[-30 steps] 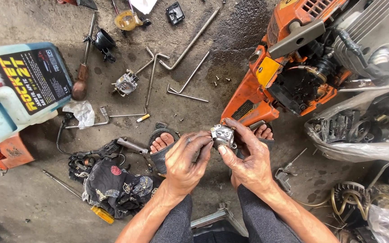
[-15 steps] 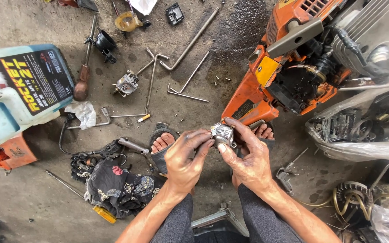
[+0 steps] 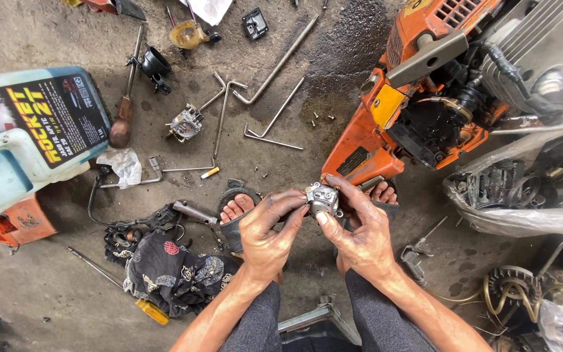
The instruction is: The person sits on the floor and disassembles a carburetor, removing the cover and internal components. They use a screwdriver to loosen screws and manipulate the parts with their hands, placing the removed pieces on the ground.
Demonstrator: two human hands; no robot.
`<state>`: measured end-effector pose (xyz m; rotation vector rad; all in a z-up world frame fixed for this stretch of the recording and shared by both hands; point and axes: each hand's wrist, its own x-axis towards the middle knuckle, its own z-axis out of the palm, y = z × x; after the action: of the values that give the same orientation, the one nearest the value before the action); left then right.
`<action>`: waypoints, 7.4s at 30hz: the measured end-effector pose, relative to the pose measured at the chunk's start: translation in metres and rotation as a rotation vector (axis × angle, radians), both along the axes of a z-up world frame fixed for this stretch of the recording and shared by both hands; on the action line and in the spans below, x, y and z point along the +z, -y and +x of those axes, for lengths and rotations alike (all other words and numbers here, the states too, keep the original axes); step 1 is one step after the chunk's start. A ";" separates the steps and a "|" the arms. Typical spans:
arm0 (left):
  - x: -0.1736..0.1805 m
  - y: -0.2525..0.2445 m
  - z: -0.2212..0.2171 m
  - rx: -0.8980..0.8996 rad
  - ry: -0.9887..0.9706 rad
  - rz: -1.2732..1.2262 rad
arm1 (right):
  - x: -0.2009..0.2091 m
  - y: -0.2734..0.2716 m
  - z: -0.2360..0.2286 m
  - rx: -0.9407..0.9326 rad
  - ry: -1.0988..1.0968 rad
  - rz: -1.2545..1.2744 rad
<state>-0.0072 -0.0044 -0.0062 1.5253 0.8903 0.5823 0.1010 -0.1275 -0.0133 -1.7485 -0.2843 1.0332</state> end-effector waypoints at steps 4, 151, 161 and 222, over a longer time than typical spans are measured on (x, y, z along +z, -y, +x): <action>0.001 0.002 -0.001 0.014 -0.005 0.018 | -0.001 0.000 -0.002 -0.025 -0.023 -0.006; -0.017 0.017 -0.064 0.165 0.099 0.093 | 0.021 -0.016 -0.043 0.126 0.304 0.222; -0.019 0.009 -0.071 0.174 0.022 0.252 | 0.003 -0.033 -0.050 0.160 0.175 0.255; 0.025 0.011 -0.083 -0.086 -0.042 0.427 | 0.016 -0.011 -0.074 -0.211 -0.206 0.380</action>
<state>-0.0906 -0.0154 0.0189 1.9560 0.7570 0.7105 0.0269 -0.1169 0.0026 -1.2902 -0.1499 0.9281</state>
